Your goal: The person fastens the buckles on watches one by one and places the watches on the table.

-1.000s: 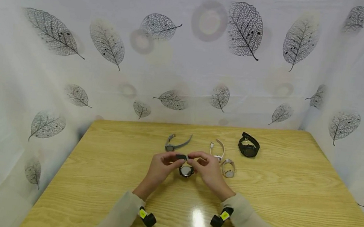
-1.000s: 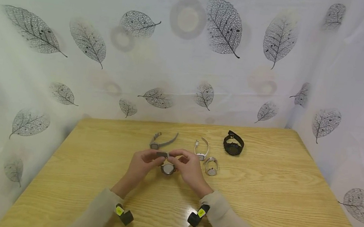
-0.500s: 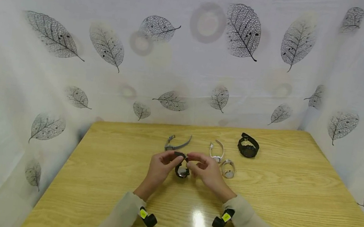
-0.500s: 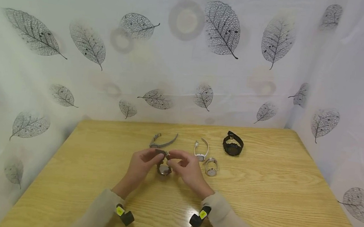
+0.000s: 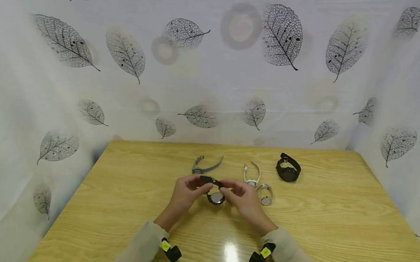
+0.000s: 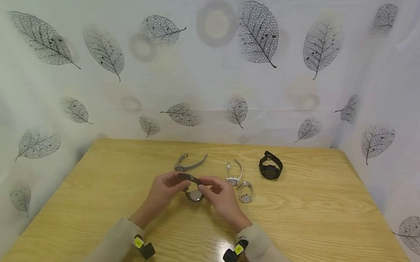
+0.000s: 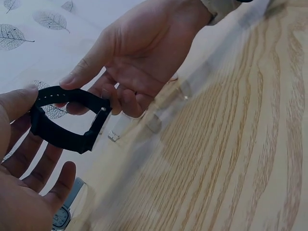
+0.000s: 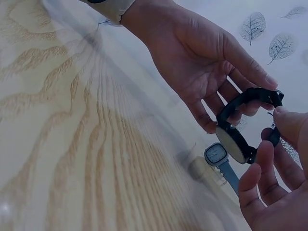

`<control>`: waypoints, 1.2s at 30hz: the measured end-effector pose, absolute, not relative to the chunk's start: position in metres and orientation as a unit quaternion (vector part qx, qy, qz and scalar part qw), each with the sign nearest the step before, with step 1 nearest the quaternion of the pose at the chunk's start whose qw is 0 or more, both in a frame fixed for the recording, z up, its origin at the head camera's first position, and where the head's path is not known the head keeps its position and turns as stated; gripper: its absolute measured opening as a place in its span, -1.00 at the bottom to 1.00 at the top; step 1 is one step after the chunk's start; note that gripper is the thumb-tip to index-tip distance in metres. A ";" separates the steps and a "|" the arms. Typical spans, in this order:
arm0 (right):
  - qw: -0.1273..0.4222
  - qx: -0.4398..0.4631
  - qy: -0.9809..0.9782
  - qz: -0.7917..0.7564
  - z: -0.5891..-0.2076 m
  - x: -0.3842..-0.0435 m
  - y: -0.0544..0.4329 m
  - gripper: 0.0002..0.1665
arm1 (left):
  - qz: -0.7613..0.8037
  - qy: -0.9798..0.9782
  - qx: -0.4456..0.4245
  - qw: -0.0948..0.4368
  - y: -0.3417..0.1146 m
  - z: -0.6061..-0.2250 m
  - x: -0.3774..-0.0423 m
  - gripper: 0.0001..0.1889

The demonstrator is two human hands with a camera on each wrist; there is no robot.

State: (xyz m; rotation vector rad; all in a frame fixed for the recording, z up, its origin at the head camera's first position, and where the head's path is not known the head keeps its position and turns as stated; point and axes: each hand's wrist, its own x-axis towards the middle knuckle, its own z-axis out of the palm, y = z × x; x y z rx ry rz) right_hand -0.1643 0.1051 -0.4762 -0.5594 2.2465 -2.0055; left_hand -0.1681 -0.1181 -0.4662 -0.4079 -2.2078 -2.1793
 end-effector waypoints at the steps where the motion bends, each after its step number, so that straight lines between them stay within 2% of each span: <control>1: 0.038 -0.182 0.733 -0.654 -0.476 -0.164 0.105 -0.63 | -0.696 -0.706 -0.131 0.002 -0.118 -0.466 -0.168 -0.75; 16: 0.023 -0.190 0.728 -0.658 -0.476 -0.164 0.102 -0.66 | -0.688 -0.711 -0.145 -0.017 -0.113 -0.464 -0.166 -0.73; 32: 0.032 -0.170 0.714 -0.679 -0.479 -0.167 0.097 -0.62 | -0.684 -0.717 -0.133 -0.015 -0.113 -0.465 -0.166 -0.75; 36: 0.038 -0.164 0.712 -0.681 -0.479 -0.167 0.098 -0.57 | -0.685 -0.720 -0.113 0.004 -0.113 -0.467 -0.166 -0.77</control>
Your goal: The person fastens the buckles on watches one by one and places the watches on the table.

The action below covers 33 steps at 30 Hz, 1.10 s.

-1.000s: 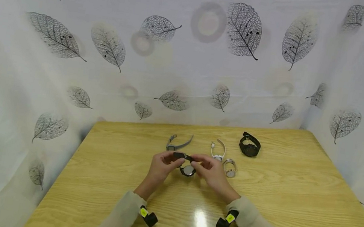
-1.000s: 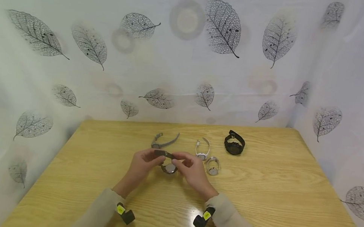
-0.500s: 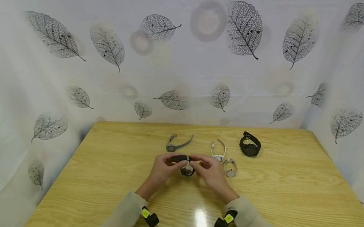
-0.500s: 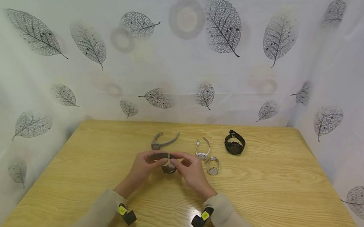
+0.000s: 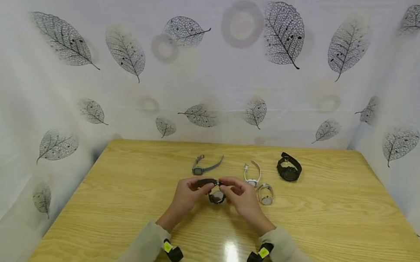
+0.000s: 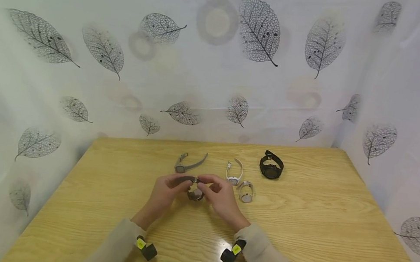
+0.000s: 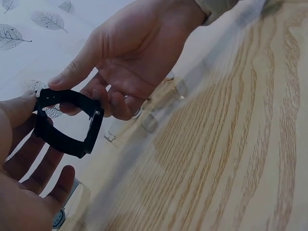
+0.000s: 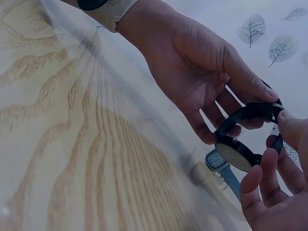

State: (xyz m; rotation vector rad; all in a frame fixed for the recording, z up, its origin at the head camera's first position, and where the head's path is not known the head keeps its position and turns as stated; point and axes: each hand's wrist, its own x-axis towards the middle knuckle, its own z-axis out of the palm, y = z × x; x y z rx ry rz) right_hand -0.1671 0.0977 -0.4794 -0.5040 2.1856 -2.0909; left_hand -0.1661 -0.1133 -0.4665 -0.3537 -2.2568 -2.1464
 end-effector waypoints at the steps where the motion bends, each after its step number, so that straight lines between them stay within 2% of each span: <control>1: 0.040 -0.163 0.711 -0.682 -0.479 -0.167 0.098 -0.55 | -0.686 -0.720 -0.107 0.011 -0.113 -0.467 -0.166 -0.78; 6: 0.045 -0.161 0.709 -0.685 -0.479 -0.167 0.099 -0.49 | -0.689 -0.717 -0.100 0.036 -0.112 -0.469 -0.167 -0.79; 15: 0.050 -0.172 0.712 -0.679 -0.475 -0.167 0.101 -0.47 | -0.685 -0.718 -0.123 0.022 -0.113 -0.471 -0.165 -0.75; 33: 0.059 -0.228 0.735 -0.636 -0.475 -0.172 0.100 -0.60 | -0.672 -0.731 -0.115 0.031 -0.111 -0.471 -0.165 -0.81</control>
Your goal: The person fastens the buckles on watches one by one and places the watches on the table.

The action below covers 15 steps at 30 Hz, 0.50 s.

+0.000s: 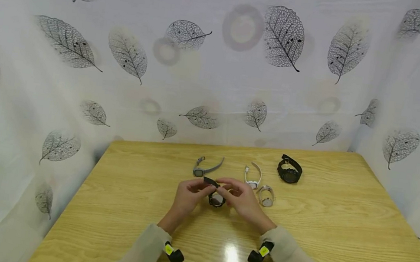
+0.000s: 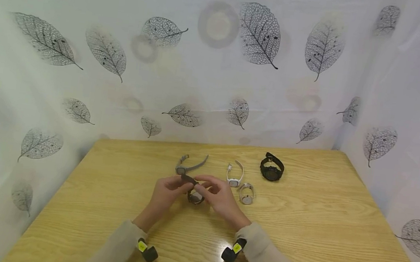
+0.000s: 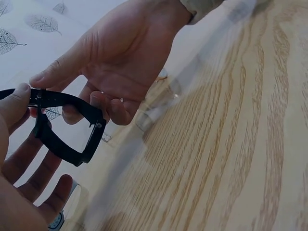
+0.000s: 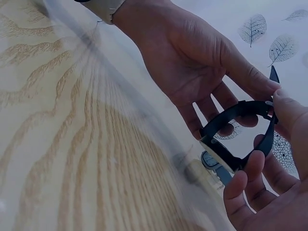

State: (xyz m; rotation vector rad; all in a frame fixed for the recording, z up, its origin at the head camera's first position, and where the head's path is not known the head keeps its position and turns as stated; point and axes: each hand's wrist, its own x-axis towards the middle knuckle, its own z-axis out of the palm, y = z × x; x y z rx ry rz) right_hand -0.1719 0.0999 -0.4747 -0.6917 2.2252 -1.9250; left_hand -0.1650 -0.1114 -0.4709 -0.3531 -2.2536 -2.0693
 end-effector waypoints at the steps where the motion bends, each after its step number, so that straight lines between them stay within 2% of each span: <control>1: 0.059 -0.229 0.735 -0.636 -0.475 -0.172 0.100 -0.62 | -0.673 -0.730 -0.115 0.031 -0.111 -0.471 -0.165 -0.81; 7: 0.053 -0.218 0.735 -0.640 -0.475 -0.171 0.099 -0.68 | -0.679 -0.722 -0.128 0.027 -0.112 -0.470 -0.164 -0.69; 15: 0.049 -0.209 0.728 -0.652 -0.474 -0.170 0.098 -0.71 | -0.657 -0.740 -0.145 0.015 -0.113 -0.473 -0.163 -0.78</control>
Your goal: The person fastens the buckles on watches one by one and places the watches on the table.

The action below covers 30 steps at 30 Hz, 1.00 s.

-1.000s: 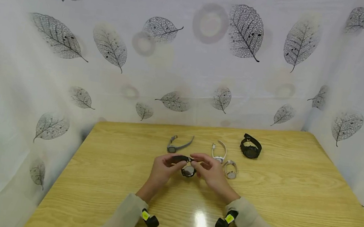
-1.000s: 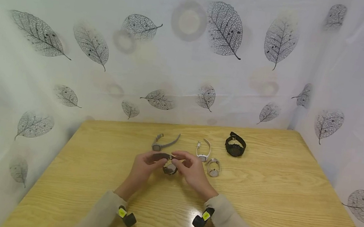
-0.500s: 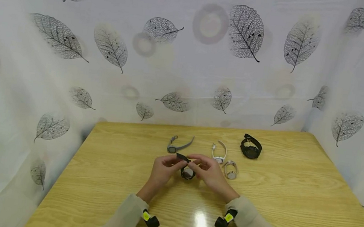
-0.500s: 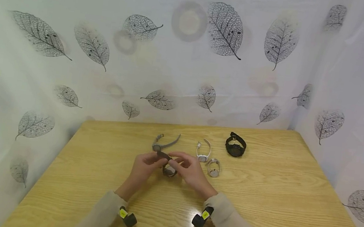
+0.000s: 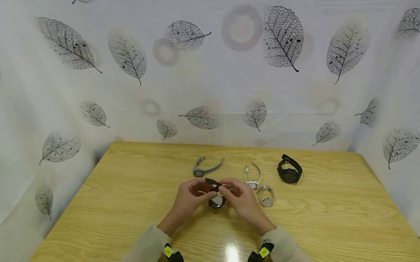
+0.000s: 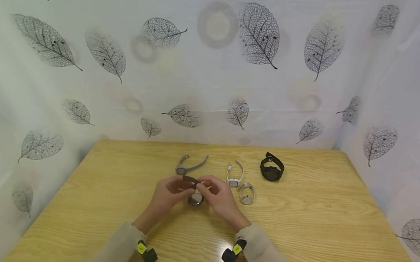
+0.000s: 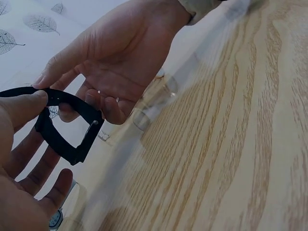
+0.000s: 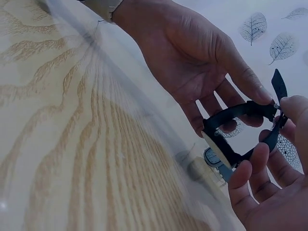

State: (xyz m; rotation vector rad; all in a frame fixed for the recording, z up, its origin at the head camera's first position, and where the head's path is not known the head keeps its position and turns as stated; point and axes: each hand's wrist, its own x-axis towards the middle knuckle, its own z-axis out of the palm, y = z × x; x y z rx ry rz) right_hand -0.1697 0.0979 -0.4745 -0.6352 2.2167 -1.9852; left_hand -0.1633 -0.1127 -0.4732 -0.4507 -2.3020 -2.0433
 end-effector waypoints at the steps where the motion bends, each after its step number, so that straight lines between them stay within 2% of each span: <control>1: 0.053 -0.209 0.726 -0.654 -0.474 -0.170 0.098 -0.71 | -0.655 -0.741 -0.145 0.016 -0.113 -0.473 -0.163 -0.78; 14: 0.078 -0.215 0.711 -0.665 -0.474 -0.174 0.098 -0.69 | -0.607 -0.780 -0.147 0.051 -0.104 -0.471 -0.160 -0.92; 20: 0.086 -0.219 0.739 -0.632 -0.470 -0.175 0.099 -0.57 | -0.587 -0.788 -0.179 0.055 -0.106 -0.471 -0.158 -0.91; 30: 0.100 -0.238 0.750 -0.610 -0.470 -0.176 0.100 -0.57 | -0.553 -0.801 -0.222 0.057 -0.108 -0.471 -0.159 -0.89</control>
